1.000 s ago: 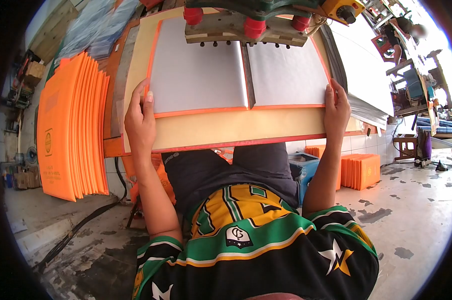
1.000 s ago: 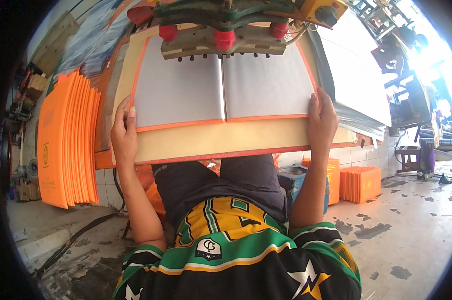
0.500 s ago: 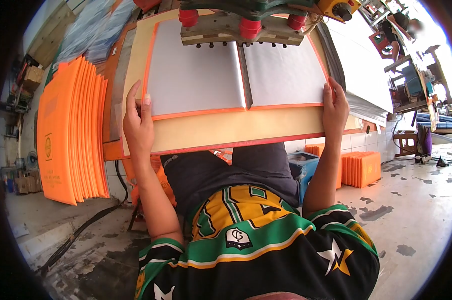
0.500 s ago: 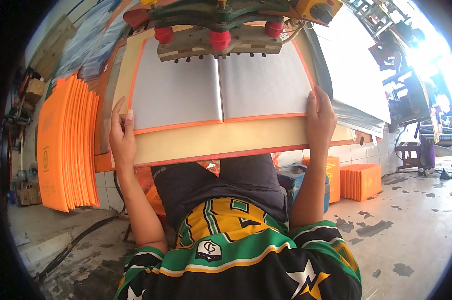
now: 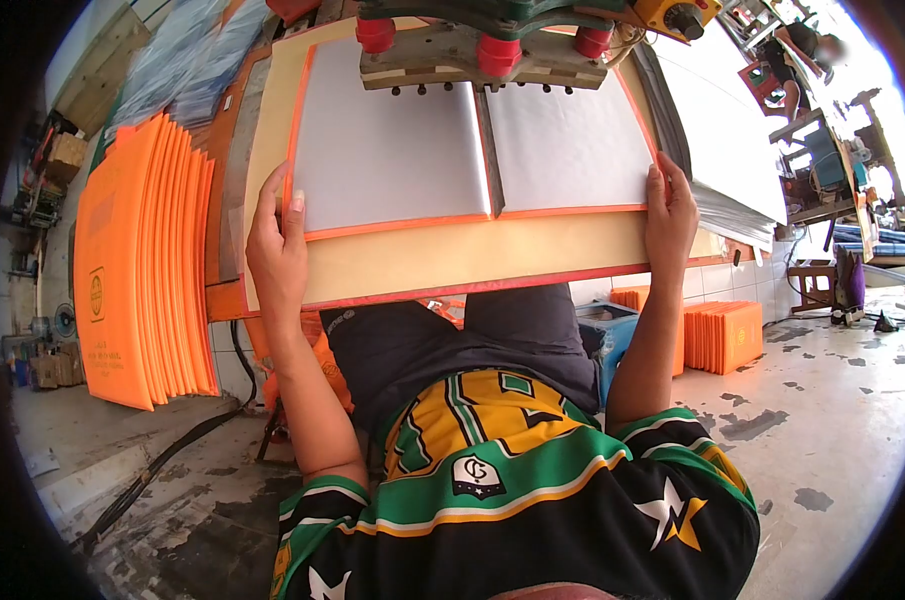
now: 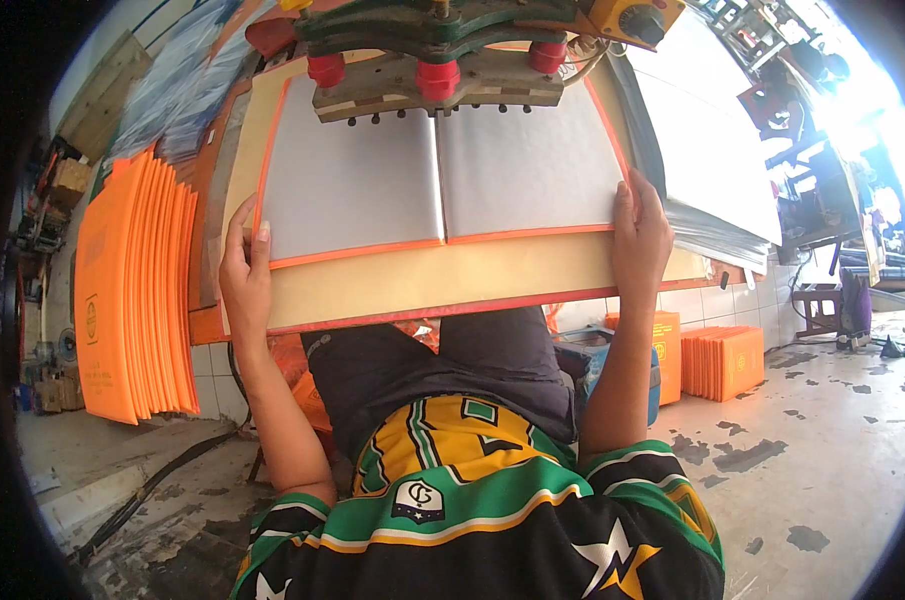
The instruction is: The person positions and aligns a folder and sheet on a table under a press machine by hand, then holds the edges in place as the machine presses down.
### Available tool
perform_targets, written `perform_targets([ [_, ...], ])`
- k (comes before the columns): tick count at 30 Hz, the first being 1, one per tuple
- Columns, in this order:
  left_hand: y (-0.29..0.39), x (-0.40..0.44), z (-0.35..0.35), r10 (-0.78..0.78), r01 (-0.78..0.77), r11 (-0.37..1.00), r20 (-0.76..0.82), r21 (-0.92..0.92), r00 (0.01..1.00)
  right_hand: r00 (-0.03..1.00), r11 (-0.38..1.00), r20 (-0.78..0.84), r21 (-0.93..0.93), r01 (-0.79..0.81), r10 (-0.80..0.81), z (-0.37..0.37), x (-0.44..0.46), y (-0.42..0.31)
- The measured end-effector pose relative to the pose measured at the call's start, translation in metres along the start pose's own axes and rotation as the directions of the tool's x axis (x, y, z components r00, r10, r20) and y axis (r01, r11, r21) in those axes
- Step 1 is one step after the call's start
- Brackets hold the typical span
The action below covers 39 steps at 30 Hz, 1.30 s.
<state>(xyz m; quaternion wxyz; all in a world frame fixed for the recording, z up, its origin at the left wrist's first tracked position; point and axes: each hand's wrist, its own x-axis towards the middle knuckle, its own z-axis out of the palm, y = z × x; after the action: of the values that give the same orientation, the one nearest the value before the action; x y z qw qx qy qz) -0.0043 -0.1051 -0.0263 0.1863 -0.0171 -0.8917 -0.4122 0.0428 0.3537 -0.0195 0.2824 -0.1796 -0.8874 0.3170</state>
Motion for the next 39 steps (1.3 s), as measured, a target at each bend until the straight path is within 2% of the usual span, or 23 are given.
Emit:
perform_targets([
  [5,-0.002,0.001,0.001,0.053,-0.053,0.999,-0.016,0.005,0.998,1.0,1.0,-0.007,0.013,0.016,-0.016,0.002,0.0,0.002],
  [29,0.003,0.001,-0.003,-0.035,0.036,0.999,0.033,-0.021,0.999,1.0,1.0,-0.006,0.008,-0.016,0.016,0.001,0.001,0.0],
  [35,0.007,0.001,-0.003,-0.028,0.029,1.0,0.025,-0.012,0.999,1.0,1.0,-0.006,-0.002,-0.016,0.016,0.001,0.001,-0.001],
  [39,0.0,0.002,-0.001,0.033,-0.033,0.999,0.007,-0.001,0.999,1.0,1.0,-0.011,0.003,0.001,-0.001,0.002,0.002,0.004],
])
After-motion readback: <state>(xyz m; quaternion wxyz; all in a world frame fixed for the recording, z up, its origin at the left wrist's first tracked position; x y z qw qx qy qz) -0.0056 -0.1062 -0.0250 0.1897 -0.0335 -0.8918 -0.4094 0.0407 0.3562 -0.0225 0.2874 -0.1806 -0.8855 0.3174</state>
